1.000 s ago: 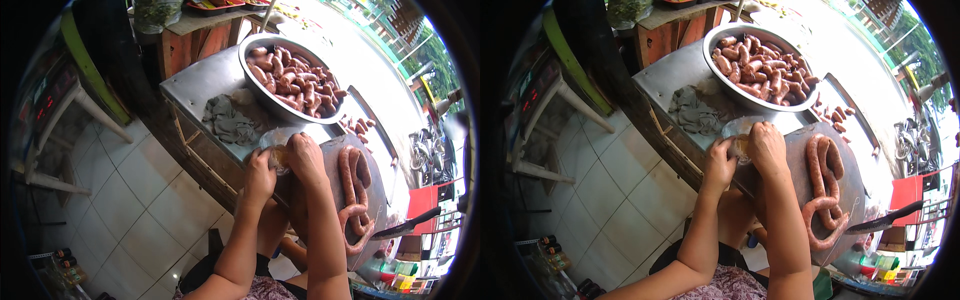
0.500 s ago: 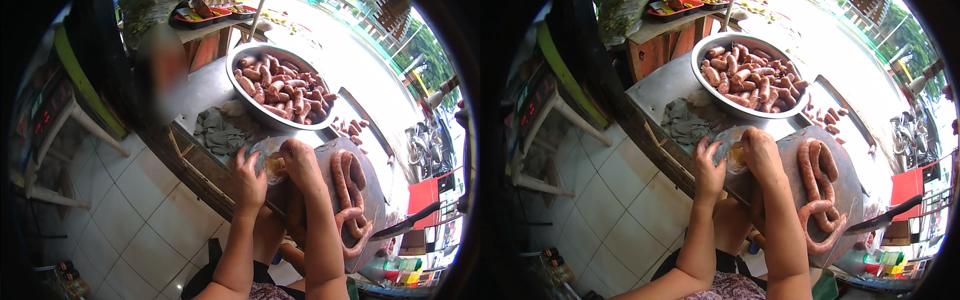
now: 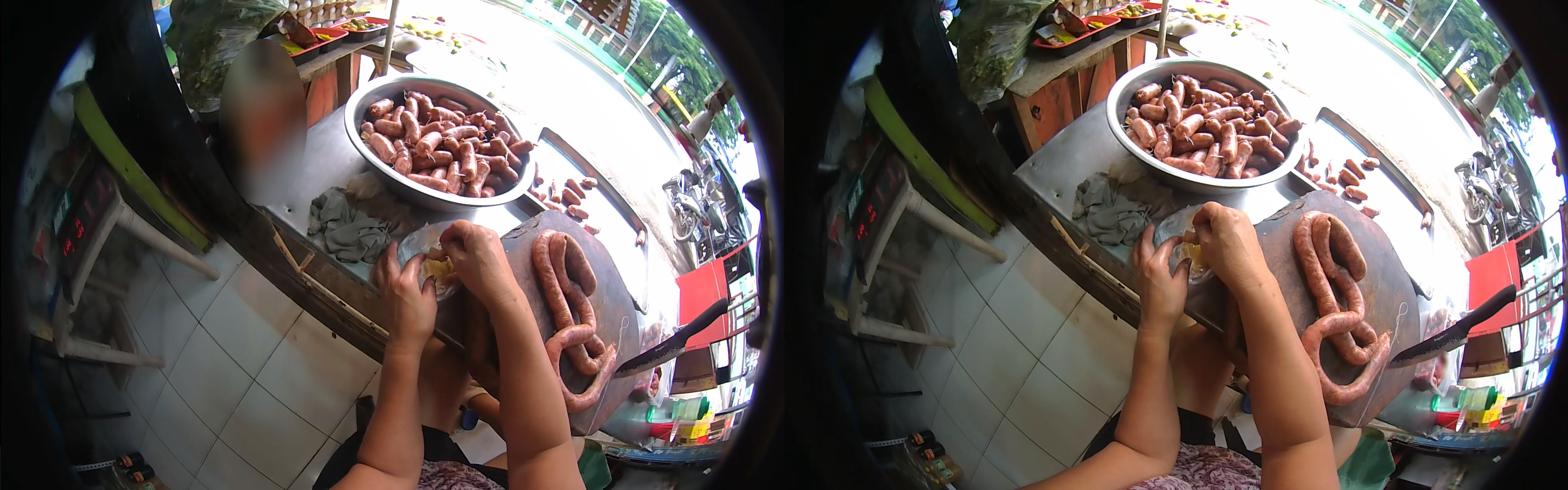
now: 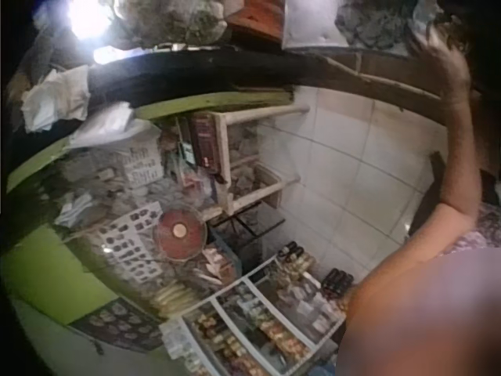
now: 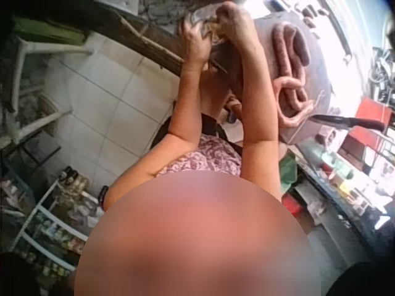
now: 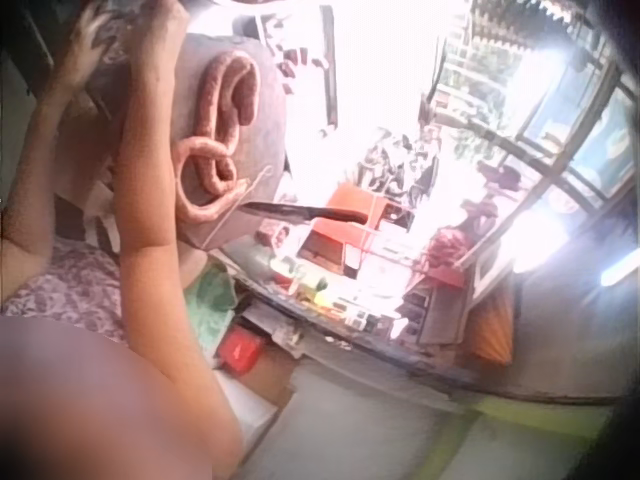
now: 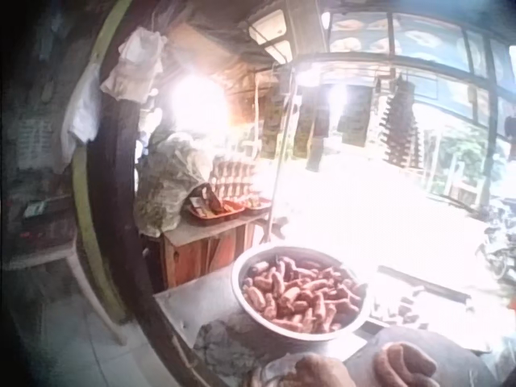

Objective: The person handles a long linked sausage on a cutting board, ties it with string, and repeatedly opens and closes small plastic bags containing yellow food items. The person places the tied sausage on the board and adjusts the bags multiple times.

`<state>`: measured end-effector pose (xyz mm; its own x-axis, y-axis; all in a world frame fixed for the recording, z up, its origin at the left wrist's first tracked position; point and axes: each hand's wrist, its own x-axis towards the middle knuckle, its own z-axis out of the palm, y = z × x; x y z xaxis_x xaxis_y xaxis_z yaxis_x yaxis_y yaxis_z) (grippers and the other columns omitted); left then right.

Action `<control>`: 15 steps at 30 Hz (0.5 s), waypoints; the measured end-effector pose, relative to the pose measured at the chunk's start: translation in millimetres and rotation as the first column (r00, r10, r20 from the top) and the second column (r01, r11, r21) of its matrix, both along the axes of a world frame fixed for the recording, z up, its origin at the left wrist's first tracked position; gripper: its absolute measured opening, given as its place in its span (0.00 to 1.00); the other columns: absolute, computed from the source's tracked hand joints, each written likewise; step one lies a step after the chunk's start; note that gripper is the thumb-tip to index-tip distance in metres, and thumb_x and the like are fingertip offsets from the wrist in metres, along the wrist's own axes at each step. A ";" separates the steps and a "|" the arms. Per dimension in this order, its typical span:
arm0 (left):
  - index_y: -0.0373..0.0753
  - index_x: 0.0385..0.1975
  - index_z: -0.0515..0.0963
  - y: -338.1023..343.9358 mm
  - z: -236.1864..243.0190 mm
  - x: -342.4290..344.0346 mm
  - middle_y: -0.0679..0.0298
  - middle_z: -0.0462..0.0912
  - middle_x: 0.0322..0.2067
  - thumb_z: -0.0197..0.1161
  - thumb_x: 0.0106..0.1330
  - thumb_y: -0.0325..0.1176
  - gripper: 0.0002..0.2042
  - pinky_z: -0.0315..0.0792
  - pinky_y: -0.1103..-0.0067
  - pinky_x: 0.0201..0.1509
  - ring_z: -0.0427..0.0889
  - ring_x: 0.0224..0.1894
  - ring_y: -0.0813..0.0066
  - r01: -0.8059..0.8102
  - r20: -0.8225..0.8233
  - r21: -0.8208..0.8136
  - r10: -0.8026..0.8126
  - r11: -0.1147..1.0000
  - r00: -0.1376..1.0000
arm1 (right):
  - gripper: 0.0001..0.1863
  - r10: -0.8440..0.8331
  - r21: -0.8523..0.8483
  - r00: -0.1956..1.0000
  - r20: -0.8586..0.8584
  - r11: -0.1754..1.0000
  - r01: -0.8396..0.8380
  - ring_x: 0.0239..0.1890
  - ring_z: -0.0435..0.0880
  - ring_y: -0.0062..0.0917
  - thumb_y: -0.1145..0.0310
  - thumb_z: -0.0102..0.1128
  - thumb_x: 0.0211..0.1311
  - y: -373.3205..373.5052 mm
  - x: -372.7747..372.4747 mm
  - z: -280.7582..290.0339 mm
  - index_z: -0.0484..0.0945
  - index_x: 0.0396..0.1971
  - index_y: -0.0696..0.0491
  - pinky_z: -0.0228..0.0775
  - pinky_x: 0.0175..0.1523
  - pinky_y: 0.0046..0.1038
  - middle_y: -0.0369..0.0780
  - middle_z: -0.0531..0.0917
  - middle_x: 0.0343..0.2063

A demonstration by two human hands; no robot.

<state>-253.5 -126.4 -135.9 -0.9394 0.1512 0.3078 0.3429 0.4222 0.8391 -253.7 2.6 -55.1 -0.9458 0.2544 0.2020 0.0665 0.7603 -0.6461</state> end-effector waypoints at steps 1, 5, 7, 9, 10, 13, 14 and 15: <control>0.37 0.49 0.81 0.1 0.2 -0.4 0.43 0.65 0.66 0.69 0.53 0.21 0.20 0.59 0.60 0.72 0.63 0.69 0.42 0.002 0.010 0.025 -0.003 1.000 1.000 | 0.07 -0.009 -0.040 1.000 -0.010 0.999 0.009 0.36 0.87 0.45 0.76 0.59 0.58 -0.1 0.0 1.1 0.83 0.32 0.61 0.79 0.45 0.37 0.54 0.86 0.30; 0.35 0.49 0.80 0.0 3.5 -0.7 0.42 0.63 0.67 0.65 0.55 0.19 0.19 0.58 0.59 0.73 0.61 0.70 0.42 0.025 0.036 0.154 -0.031 0.988 0.999 | 0.07 -0.042 -0.173 0.998 -0.035 0.984 0.036 0.35 0.89 0.39 0.77 0.59 0.58 2.1 -0.4 4.4 0.84 0.34 0.62 0.79 0.45 0.34 0.52 0.86 0.29; 0.34 0.50 0.80 0.0 6.1 -0.4 0.42 0.62 0.68 0.63 0.56 0.18 0.19 0.57 0.58 0.73 0.60 0.70 0.42 0.035 0.049 0.200 -0.045 0.979 0.998 | 0.07 -0.050 -0.232 0.999 -0.021 0.972 0.044 0.35 0.89 0.37 0.77 0.59 0.58 5.1 -1.2 5.3 0.83 0.34 0.62 0.79 0.44 0.33 0.51 0.87 0.29; 0.33 0.50 0.79 0.0 8.2 -0.4 0.42 0.62 0.68 0.63 0.57 0.18 0.19 0.57 0.58 0.74 0.59 0.71 0.43 0.025 0.055 0.199 -0.036 0.980 0.998 | 0.07 -0.058 -0.297 0.998 0.007 0.953 0.057 0.35 0.89 0.35 0.77 0.59 0.58 8.0 -2.0 5.0 0.83 0.34 0.63 0.79 0.44 0.33 0.51 0.87 0.29; 0.33 0.50 0.79 -0.1 8.7 -0.5 0.42 0.62 0.68 0.62 0.57 0.18 0.19 0.57 0.58 0.74 0.59 0.71 0.42 0.033 0.056 0.208 -0.046 0.977 0.997 | 0.07 -0.048 -0.278 0.999 0.008 0.959 0.048 0.35 0.88 0.32 0.78 0.60 0.58 9.0 -2.1 4.2 0.83 0.35 0.62 0.79 0.45 0.31 0.48 0.87 0.30; 0.33 0.51 0.79 -1.9 7.4 -0.3 0.42 0.62 0.68 0.60 0.57 0.18 0.20 0.57 0.58 0.74 0.59 0.71 0.42 0.032 0.051 0.144 -0.040 0.989 0.998 | 0.08 -0.021 -0.184 0.999 0.028 0.983 0.026 0.35 0.86 0.26 0.78 0.63 0.58 9.3 -0.7 1.1 0.83 0.37 0.62 0.78 0.46 0.27 0.44 0.87 0.31; 0.32 0.52 0.79 -3.1 6.0 -0.5 0.42 0.62 0.68 0.60 0.57 0.18 0.20 0.57 0.58 0.73 0.59 0.71 0.42 0.022 0.031 0.080 -0.024 0.997 0.999 | 0.08 -0.004 -0.131 0.999 0.033 0.991 0.008 0.35 0.86 0.25 0.78 0.64 0.58 8.4 0.2 0.7 0.83 0.38 0.62 0.78 0.46 0.27 0.44 0.87 0.31; 0.32 0.52 0.78 -3.7 4.4 -0.9 0.41 0.62 0.68 0.59 0.57 0.17 0.20 0.57 0.58 0.73 0.59 0.70 0.41 0.009 0.011 0.008 -0.009 1.000 1.000 | 0.09 0.014 -0.078 0.999 0.036 0.997 -0.011 0.35 0.86 0.25 0.78 0.64 0.58 7.4 1.0 1.6 0.83 0.38 0.62 0.78 0.46 0.27 0.44 0.87 0.30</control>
<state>-254.5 -130.0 -131.4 -0.9414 0.1574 0.2982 0.3370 0.4124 0.8464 -252.7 10.0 -53.6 -0.9554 0.2558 0.1478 0.0814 0.7089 -0.7006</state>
